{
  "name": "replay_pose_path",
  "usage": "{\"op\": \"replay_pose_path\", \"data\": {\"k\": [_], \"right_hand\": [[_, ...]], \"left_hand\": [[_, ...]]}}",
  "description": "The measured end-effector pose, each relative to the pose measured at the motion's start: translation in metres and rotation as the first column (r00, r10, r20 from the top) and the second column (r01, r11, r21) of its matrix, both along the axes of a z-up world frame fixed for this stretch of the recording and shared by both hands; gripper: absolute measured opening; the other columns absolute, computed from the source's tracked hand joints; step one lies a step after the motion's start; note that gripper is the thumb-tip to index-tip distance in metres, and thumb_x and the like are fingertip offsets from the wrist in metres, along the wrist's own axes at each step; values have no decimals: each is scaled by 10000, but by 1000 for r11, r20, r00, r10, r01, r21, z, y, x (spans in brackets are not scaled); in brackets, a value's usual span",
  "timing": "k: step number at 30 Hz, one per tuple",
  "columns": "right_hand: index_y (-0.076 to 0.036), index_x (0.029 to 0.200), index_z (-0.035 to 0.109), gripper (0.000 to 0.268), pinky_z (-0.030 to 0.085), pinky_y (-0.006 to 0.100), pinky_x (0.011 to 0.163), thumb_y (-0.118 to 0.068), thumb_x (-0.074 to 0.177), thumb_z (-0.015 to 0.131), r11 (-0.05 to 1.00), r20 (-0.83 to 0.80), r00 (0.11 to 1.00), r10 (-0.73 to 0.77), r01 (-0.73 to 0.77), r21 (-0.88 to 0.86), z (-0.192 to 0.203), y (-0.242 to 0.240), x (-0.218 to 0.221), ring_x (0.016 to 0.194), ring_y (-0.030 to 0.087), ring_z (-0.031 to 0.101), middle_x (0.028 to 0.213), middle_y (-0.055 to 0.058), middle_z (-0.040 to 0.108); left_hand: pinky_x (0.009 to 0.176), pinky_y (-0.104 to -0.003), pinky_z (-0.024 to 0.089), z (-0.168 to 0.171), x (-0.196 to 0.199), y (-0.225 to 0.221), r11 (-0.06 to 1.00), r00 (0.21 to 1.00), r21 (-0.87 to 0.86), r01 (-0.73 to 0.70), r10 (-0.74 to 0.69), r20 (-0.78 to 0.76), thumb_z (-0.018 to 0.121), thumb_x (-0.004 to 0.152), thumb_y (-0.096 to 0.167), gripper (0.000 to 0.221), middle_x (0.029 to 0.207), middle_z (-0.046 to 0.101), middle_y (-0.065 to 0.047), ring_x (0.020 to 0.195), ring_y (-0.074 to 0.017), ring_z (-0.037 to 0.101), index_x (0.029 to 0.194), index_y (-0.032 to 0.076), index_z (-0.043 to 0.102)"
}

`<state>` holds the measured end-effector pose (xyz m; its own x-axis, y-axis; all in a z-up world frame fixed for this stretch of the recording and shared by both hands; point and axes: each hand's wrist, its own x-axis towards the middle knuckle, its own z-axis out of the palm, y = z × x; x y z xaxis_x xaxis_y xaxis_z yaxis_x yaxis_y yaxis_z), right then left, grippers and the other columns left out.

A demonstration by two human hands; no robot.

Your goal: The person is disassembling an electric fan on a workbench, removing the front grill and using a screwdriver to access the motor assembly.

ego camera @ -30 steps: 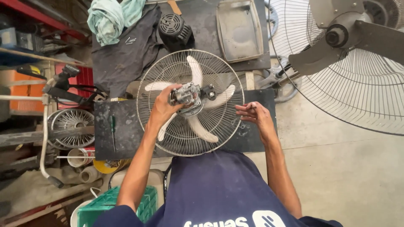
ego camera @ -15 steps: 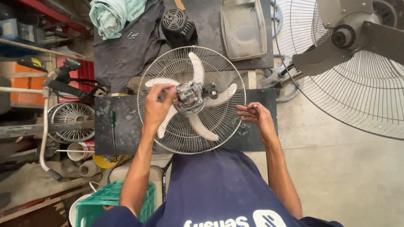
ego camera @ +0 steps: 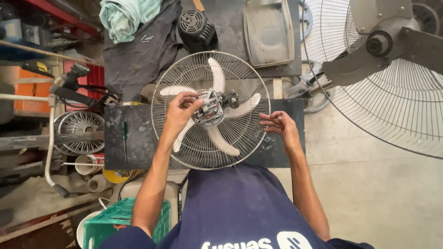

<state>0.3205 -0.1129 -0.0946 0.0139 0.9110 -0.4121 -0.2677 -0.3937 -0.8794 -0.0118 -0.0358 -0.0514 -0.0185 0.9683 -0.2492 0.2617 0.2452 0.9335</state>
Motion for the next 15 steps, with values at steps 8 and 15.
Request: {"op": "replay_pose_path", "data": {"k": [8, 15], "right_hand": [[-17, 1158, 607, 165, 604, 339, 792, -77, 1028, 526, 994, 297, 955, -7, -25, 103, -4, -4, -4, 895, 263, 746, 1065, 235, 754], [-202, 1201, 762, 221, 527, 426, 766, -287, 1084, 595, 965, 867, 490, -87, -175, 196, -32, -6, -8, 828, 282, 639, 847, 95, 653]], "left_hand": [[1006, -440, 491, -29, 8, -7, 911, 954, 378, 165, -49, -296, 704, 994, 341, 361, 1209, 699, -108, 1171, -312, 650, 1298, 150, 672], [1147, -554, 375, -73, 13, -9, 900, 944, 415, 132, 14, -331, 675, 901, 686, 862, 1362, 591, -234, 1303, -429, 555, 1443, 40, 499]]}}
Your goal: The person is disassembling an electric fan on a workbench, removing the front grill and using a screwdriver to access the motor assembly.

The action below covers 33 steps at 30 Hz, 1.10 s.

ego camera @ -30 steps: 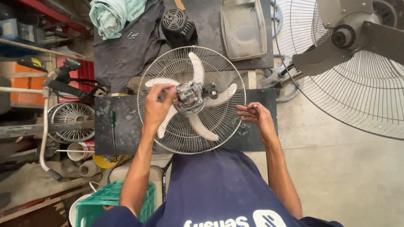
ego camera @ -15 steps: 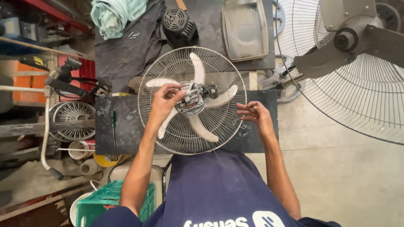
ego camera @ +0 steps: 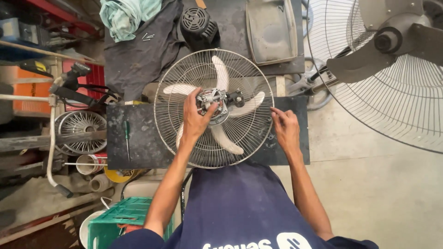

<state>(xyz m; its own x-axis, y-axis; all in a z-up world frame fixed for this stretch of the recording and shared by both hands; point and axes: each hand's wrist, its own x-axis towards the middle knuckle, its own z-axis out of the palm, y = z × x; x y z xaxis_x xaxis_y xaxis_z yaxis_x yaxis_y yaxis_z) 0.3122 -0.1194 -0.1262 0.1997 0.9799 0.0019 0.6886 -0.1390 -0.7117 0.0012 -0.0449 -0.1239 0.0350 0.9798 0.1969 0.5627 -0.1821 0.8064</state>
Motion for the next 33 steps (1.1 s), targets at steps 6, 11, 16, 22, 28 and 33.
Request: {"op": "replay_pose_path", "data": {"k": [6, 11, 16, 22, 28, 33], "right_hand": [[-64, 817, 542, 369, 426, 484, 1040, -200, 1141, 427, 974, -59, 995, -81, 92, 207, -20, 9, -1, 1149, 386, 572, 1136, 139, 578], [-34, 1057, 635, 350, 436, 591, 939, -267, 1157, 394, 998, -114, 993, -20, 26, 49, -16, 69, 11, 1031, 501, 615, 973, 240, 656], [-174, 1001, 620, 385, 484, 584, 879, -456, 1134, 394, 993, 62, 998, 15, -8, -114, -77, 162, 32, 947, 394, 708, 826, 60, 742], [-47, 1365, 625, 510, 420, 629, 1034, -430, 1103, 414, 966, 27, 993, 112, -102, -238, -135, 201, 17, 1208, 544, 572, 1265, 332, 643], [17, 1084, 666, 438, 468, 655, 934, -355, 1095, 435, 979, 105, 994, 25, -3, -202, -143, 153, 21, 1083, 567, 615, 1079, 354, 677], [15, 1038, 675, 436, 494, 636, 921, -341, 1075, 425, 942, 121, 980, -160, 188, -279, -125, 55, -12, 1057, 554, 656, 1016, 386, 688]], "left_hand": [[1222, -607, 196, 5, -22, -64, 972, 965, 105, -209, 223, -137, 572, 1004, 577, 788, 1475, 465, -266, 1442, -431, 386, 1490, -14, 382], [1202, -626, 244, -32, -40, -140, 863, 855, -12, -505, 499, -145, 679, 985, 283, 701, 1544, 297, -261, 1480, -477, 277, 1509, -13, 320], [1246, -596, 240, -71, -58, -163, 502, 608, -610, -613, 793, 41, 701, 945, 534, 956, 1566, 197, -334, 1486, -488, 280, 1563, 1, 202], [958, -664, 516, -58, -52, -142, 418, 313, -814, -403, 899, 306, 739, 926, 505, 973, 1467, 382, -396, 1348, -511, 483, 1532, -96, 272], [899, -579, 529, -80, -103, -128, 441, 442, -779, -446, 865, 237, 713, 947, 425, 872, 1427, 473, -388, 1271, -450, 563, 1525, -125, 359], [711, -425, 546, -141, -182, -82, 569, 604, -653, -500, 770, 208, 725, 887, 547, 799, 1289, 619, -268, 974, -304, 668, 1396, -49, 570]]}}
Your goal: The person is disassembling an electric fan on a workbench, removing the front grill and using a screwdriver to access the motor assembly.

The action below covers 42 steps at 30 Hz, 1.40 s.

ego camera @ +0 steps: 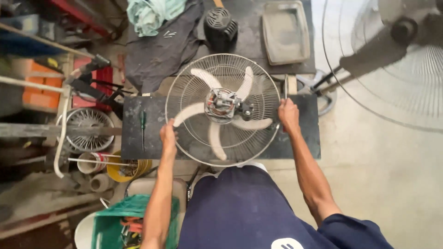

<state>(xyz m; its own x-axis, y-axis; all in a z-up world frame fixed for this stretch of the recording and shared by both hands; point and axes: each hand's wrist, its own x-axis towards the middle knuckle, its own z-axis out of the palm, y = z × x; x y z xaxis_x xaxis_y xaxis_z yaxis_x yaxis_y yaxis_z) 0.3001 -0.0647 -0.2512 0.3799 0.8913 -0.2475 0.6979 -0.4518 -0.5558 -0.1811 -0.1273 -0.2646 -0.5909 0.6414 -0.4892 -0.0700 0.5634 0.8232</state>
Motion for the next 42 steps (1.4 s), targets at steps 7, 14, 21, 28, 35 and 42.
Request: {"op": "replay_pose_path", "data": {"k": [7, 14, 21, 28, 35, 42], "right_hand": [[18, 1046, 641, 419, 488, 661, 879, -326, 1082, 406, 971, -132, 962, -238, 233, -51, 0, -124, -69, 1035, 563, 656, 975, 389, 688], [-12, 1362, 553, 547, 456, 517, 876, -467, 1086, 423, 899, -453, 778, -434, 403, -171, 94, -223, -140, 985, 438, 583, 1211, 310, 583], [16, 1377, 482, 541, 645, 438, 533, -328, 998, 659, 877, -709, 516, -480, 286, -386, -10, -303, -136, 623, 318, 712, 830, 223, 644], [44, 1364, 288, 541, 583, 316, 469, -181, 996, 615, 986, -649, 743, -163, 137, -91, 128, -246, -124, 559, 227, 698, 896, 213, 715], [-130, 1263, 698, 375, 583, 332, 536, -221, 907, 774, 964, -547, 804, 232, -117, 237, 156, -201, -132, 729, 221, 715, 1051, 119, 695], [21, 1286, 639, 453, 664, 338, 563, -87, 870, 783, 995, -784, 619, 59, 26, 95, 166, -203, -146, 735, 240, 722, 985, 222, 724]], "left_hand": [[928, -510, 558, 35, -47, 59, 958, 955, 28, 286, -282, -97, 717, 914, 556, 851, 1344, 601, -319, 1172, -443, 654, 1478, -36, 480], [1053, -487, 421, 41, -6, 31, 855, 711, 303, 420, -103, -696, 668, 1038, 273, 373, 1249, 547, -178, 1190, -379, 580, 1320, 54, 560], [597, -276, 509, 159, 106, -50, 830, 910, 374, 414, -391, -139, 577, 1054, 315, 223, 862, 731, -76, 658, -159, 691, 1068, 105, 651], [607, -227, 568, 161, 142, -51, 869, 871, 366, 333, -432, 233, 570, 1055, 261, 276, 961, 770, -140, 742, -143, 705, 1146, 41, 710], [708, -322, 615, 162, 152, -43, 885, 745, 342, 317, -455, 488, 582, 1021, 291, 378, 1101, 767, -183, 858, -211, 754, 1254, 13, 692], [713, -313, 655, 140, 161, -49, 888, 783, 381, 258, -424, 456, 722, 976, 285, 357, 1042, 781, -156, 772, -162, 751, 1242, 47, 715]]}}
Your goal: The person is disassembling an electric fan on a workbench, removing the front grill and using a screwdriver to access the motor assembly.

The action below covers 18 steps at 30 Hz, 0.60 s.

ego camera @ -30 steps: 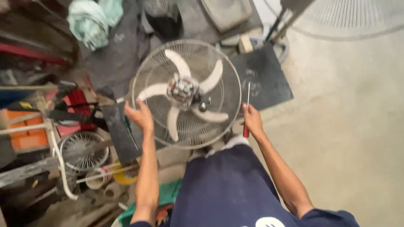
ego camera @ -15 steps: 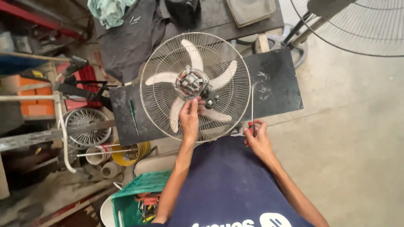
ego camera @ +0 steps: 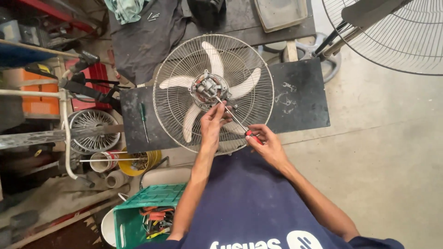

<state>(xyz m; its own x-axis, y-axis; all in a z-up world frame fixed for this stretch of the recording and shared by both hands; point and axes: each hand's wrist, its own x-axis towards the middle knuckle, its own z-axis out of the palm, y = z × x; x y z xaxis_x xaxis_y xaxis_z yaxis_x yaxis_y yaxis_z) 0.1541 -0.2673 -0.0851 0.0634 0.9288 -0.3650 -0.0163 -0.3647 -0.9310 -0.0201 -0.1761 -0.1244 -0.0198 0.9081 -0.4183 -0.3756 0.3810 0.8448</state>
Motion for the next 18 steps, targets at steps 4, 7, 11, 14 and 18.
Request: {"op": "replay_pose_path", "data": {"k": [4, 7, 11, 14, 18], "right_hand": [[50, 1256, 631, 353, 650, 298, 544, -73, 934, 710, 1000, -90, 996, -26, 25, -14, -7, -5, -3, 728, 205, 730, 986, 206, 745], [14, 1235, 668, 278, 607, 273, 531, -143, 1013, 611, 1000, -110, 994, -12, 9, -29, -2, -4, -1, 709, 199, 717, 933, 205, 758], [-1, 1244, 677, 297, 540, 233, 473, -186, 1039, 568, 999, -122, 992, -26, 20, -49, -7, -5, -1, 651, 167, 675, 900, 198, 753], [-9, 1246, 680, 307, 515, 212, 456, -205, 1045, 556, 998, -157, 987, -36, 28, -53, -11, -6, -2, 636, 145, 654, 906, 189, 747], [-10, 1228, 680, 301, 488, 198, 438, -217, 1054, 548, 997, -207, 977, -55, 42, -69, -18, -7, -3, 611, 140, 636, 904, 191, 735]], "left_hand": [[650, -324, 666, 9, -1, -3, 999, 999, 6, -32, 32, -24, 767, 948, 254, 321, 985, 779, -186, 702, -191, 754, 1174, 29, 734], [628, -289, 661, 20, 3, -2, 998, 997, -2, -61, 61, -45, 786, 931, 246, 300, 955, 779, -173, 682, -178, 746, 1123, 22, 732], [605, -288, 666, 21, 2, -1, 997, 995, -12, -80, 79, -57, 803, 917, 250, 293, 943, 781, -177, 666, -185, 751, 1092, 27, 728], [592, -294, 669, 17, 2, -1, 996, 994, -5, -91, 90, -62, 809, 912, 248, 299, 938, 781, -181, 657, -190, 754, 1084, 19, 724], [592, -273, 664, 26, 2, 0, 996, 993, 2, -87, 87, -76, 814, 905, 258, 300, 919, 783, -163, 647, -163, 742, 1063, 19, 726]]}}
